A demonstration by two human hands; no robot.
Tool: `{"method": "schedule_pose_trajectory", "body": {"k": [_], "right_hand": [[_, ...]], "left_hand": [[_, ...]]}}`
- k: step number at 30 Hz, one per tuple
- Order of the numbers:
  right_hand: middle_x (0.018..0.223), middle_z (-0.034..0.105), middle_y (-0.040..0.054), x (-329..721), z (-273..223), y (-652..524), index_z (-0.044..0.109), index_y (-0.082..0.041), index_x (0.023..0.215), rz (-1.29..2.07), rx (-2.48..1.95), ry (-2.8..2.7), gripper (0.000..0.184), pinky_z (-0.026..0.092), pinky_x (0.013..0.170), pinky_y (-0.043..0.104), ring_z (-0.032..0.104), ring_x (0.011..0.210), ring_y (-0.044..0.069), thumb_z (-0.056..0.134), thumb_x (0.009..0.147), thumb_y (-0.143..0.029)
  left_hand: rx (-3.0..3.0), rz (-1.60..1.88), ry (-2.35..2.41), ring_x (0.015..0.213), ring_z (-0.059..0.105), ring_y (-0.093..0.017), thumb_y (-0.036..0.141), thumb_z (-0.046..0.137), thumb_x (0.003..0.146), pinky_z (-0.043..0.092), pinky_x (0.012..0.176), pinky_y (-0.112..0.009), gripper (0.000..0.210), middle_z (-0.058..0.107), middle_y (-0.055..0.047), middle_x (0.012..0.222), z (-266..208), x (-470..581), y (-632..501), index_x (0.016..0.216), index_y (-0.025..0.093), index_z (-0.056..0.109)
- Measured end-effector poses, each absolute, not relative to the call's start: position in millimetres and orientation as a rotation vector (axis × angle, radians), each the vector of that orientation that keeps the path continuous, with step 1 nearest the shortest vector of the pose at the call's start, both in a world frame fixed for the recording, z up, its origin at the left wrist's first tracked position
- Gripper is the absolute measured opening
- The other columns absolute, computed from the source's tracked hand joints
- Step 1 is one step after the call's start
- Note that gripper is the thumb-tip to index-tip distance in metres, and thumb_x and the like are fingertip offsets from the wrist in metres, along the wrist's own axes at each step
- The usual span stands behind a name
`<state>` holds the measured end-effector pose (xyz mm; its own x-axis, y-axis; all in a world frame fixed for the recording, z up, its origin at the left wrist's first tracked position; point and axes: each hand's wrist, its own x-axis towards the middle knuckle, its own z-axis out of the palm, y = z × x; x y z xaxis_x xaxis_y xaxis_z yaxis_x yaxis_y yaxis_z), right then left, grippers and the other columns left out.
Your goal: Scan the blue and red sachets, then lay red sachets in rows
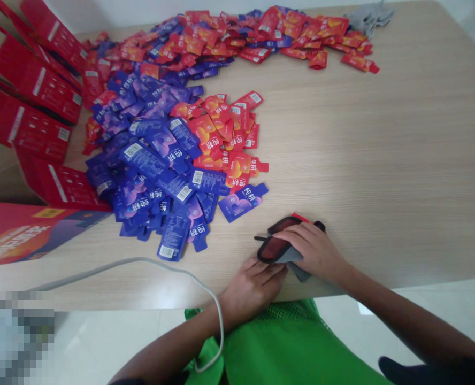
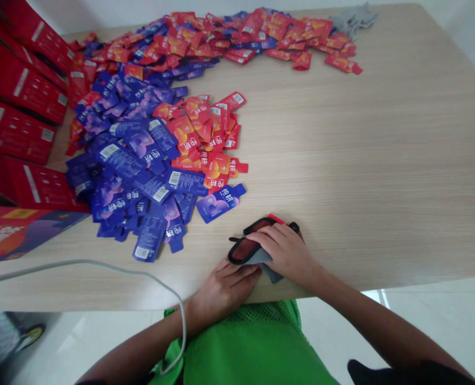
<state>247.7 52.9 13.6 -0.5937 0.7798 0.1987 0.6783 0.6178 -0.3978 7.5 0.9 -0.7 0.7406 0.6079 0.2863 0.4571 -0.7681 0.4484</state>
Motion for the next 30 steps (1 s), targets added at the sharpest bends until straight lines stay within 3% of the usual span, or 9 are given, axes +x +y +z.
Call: {"method": "schedule_pose_trajectory", "body": {"k": [5, 8, 12, 14, 19, 22, 26, 30], "right_hand": [[0.125, 0.073, 0.0126, 291, 9, 110, 0.063, -0.021, 0.131, 0.230, -1.472, -2.374, 0.041, 0.053, 0.099, 0.049, 0.067, 0.115, 0.034, 0.067, 0.091, -0.025], [0.122, 0.073, 0.0145, 323, 18, 135, 0.063, -0.022, 0.131, 0.046, -1.607, -2.180, 0.041, 0.053, 0.101, 0.051, 0.067, 0.114, 0.035, 0.066, 0.091, -0.026], [0.121, 0.074, 0.0166, 346, 21, 136, 0.062, -0.027, 0.132, -0.131, -1.694, -1.790, 0.042, 0.054, 0.099, 0.046, 0.070, 0.112, 0.035, 0.070, 0.091, -0.034], [0.118, 0.074, 0.0172, 351, 17, 133, 0.063, -0.029, 0.131, -0.148, -1.731, -1.684, 0.043, 0.055, 0.096, 0.047, 0.072, 0.110, 0.036, 0.072, 0.090, -0.038], [0.117, 0.075, 0.0164, 356, 6, 131, 0.064, -0.033, 0.127, -0.051, -1.810, -1.562, 0.040, 0.056, 0.093, 0.052, 0.073, 0.111, 0.038, 0.072, 0.088, -0.042], [0.120, 0.074, 0.0151, 355, 4, 133, 0.063, -0.035, 0.125, 0.026, -1.824, -1.527, 0.036, 0.057, 0.094, 0.054, 0.073, 0.114, 0.039, 0.069, 0.090, -0.045], [0.126, 0.073, 0.0135, 352, 7, 134, 0.061, -0.039, 0.127, 0.130, -1.831, -1.573, 0.036, 0.057, 0.094, 0.057, 0.071, 0.120, 0.040, 0.063, 0.093, -0.048], [0.122, 0.074, 0.0119, 350, 10, 134, 0.061, -0.043, 0.124, 0.169, -1.850, -1.518, 0.035, 0.057, 0.089, 0.060, 0.072, 0.118, 0.042, 0.063, 0.091, -0.052]], "left_hand": [[2.675, 0.623, 0.796, 0.131, 0.065, -0.024, 0.018, 0.055, 0.107, 0.056, 0.105, -0.039, 0.028, 0.073, -0.008, 0.139, 0, 6, 0, 0.130, 0.014, 0.069], [2.676, 0.617, 0.817, 0.126, 0.067, -0.023, 0.023, 0.055, 0.108, 0.055, 0.105, -0.038, 0.025, 0.076, -0.007, 0.133, 3, 10, 3, 0.127, 0.015, 0.070], [2.618, 0.515, 0.918, 0.110, 0.069, -0.022, 0.033, 0.050, 0.110, 0.057, 0.093, -0.038, 0.034, 0.078, -0.007, 0.115, 11, 31, 16, 0.136, 0.017, 0.065], [2.591, 0.446, 1.058, 0.107, 0.067, -0.025, 0.044, 0.055, 0.108, 0.057, 0.088, -0.039, 0.043, 0.074, -0.009, 0.117, 14, 45, 24, 0.142, 0.017, 0.061], [2.547, 0.330, 1.351, 0.102, 0.062, -0.029, 0.074, 0.070, 0.087, 0.056, 0.087, -0.043, 0.094, 0.069, -0.013, 0.118, 10, 74, 37, 0.152, 0.009, 0.051], [2.571, 0.335, 1.413, 0.100, 0.062, -0.029, 0.080, 0.068, 0.084, 0.056, 0.088, -0.045, 0.103, 0.069, -0.014, 0.116, 7, 85, 41, 0.152, 0.005, 0.050], [2.607, 0.276, 1.469, 0.101, 0.066, -0.031, 0.061, 0.069, 0.092, 0.058, 0.087, -0.046, 0.083, 0.070, -0.019, 0.120, 10, 98, 46, 0.145, -0.002, 0.056], [2.618, 0.182, 1.445, 0.082, 0.072, -0.026, 0.025, 0.064, 0.095, 0.057, 0.062, -0.040, 0.056, 0.075, -0.017, 0.107, 24, 104, 48, 0.142, -0.003, 0.057]]}}
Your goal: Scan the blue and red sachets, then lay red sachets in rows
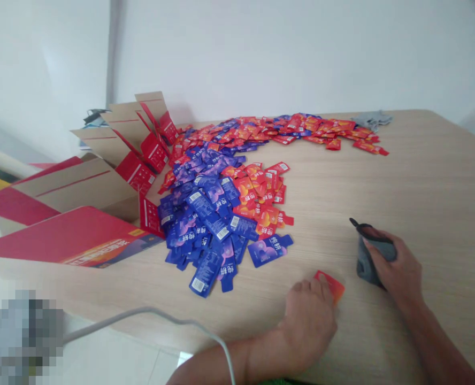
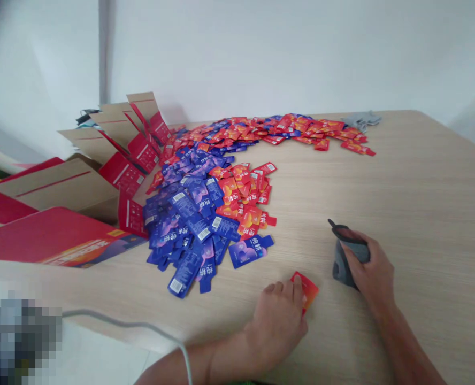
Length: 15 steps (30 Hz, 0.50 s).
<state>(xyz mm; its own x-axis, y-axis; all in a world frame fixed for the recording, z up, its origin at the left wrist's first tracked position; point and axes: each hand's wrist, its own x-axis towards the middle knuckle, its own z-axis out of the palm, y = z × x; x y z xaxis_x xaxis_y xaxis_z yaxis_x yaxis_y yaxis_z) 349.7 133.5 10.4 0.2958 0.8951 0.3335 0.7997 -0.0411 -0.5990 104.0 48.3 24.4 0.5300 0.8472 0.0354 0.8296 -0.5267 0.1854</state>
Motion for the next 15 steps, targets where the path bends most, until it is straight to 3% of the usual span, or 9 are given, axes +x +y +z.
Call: {"method": "schedule_pose_trajectory", "body": {"k": [3, 6, 9, 12, 15], "right_hand": [[0.126, 0.072, 0.0100, 348, 12, 132, 0.059, -0.048, 0.123, 0.258, -1.870, -1.472, 0.034, 0.055, 0.096, 0.061, 0.069, 0.123, 0.041, 0.061, 0.091, -0.059], [0.129, 0.071, 0.0075, 347, 11, 131, 0.060, -0.052, 0.125, 0.328, -1.885, -1.413, 0.036, 0.053, 0.102, 0.060, 0.067, 0.128, 0.040, 0.062, 0.090, -0.063], [0.127, 0.073, 0.0067, 349, 7, 131, 0.061, -0.053, 0.122, 0.362, -1.915, -1.340, 0.038, 0.052, 0.104, 0.061, 0.066, 0.128, 0.041, 0.063, 0.087, -0.068], [0.127, 0.073, 0.0087, 351, 4, 133, 0.062, -0.054, 0.120, 0.389, -1.927, -1.326, 0.039, 0.052, 0.101, 0.062, 0.066, 0.126, 0.042, 0.062, 0.084, -0.070], [0.120, 0.074, 0.0106, 354, 1, 135, 0.062, -0.057, 0.115, 0.382, -1.932, -1.307, 0.038, 0.054, 0.092, 0.065, 0.069, 0.118, 0.044, 0.061, 0.080, -0.073]], "left_hand": [[2.616, 0.196, 1.483, 0.066, 0.072, -0.023, 0.013, 0.058, 0.096, 0.049, 0.049, -0.036, 0.055, 0.075, -0.011, 0.091, 35, 94, 51, 0.150, 0.003, 0.051], [2.575, 0.224, 1.479, 0.065, 0.073, -0.023, 0.012, 0.056, 0.098, 0.048, 0.050, -0.032, 0.055, 0.076, -0.009, 0.089, 38, 74, 59, 0.152, 0.011, 0.049], [2.305, 0.320, 1.411, 0.076, 0.077, -0.025, 0.019, 0.060, 0.097, 0.056, 0.060, -0.032, 0.059, 0.081, -0.012, 0.101, 38, 48, 74, 0.154, 0.016, 0.047], [1.968, 0.640, 1.304, 0.099, 0.078, -0.023, 0.020, 0.056, 0.100, 0.062, 0.081, -0.032, 0.058, 0.078, -0.011, 0.124, 43, 19, 90, 0.157, 0.021, 0.046], [1.681, 0.940, 1.300, 0.104, 0.074, -0.021, 0.029, 0.052, 0.105, 0.060, 0.090, -0.032, 0.039, 0.078, -0.007, 0.121, 53, -14, 104, 0.141, 0.023, 0.064]]}}
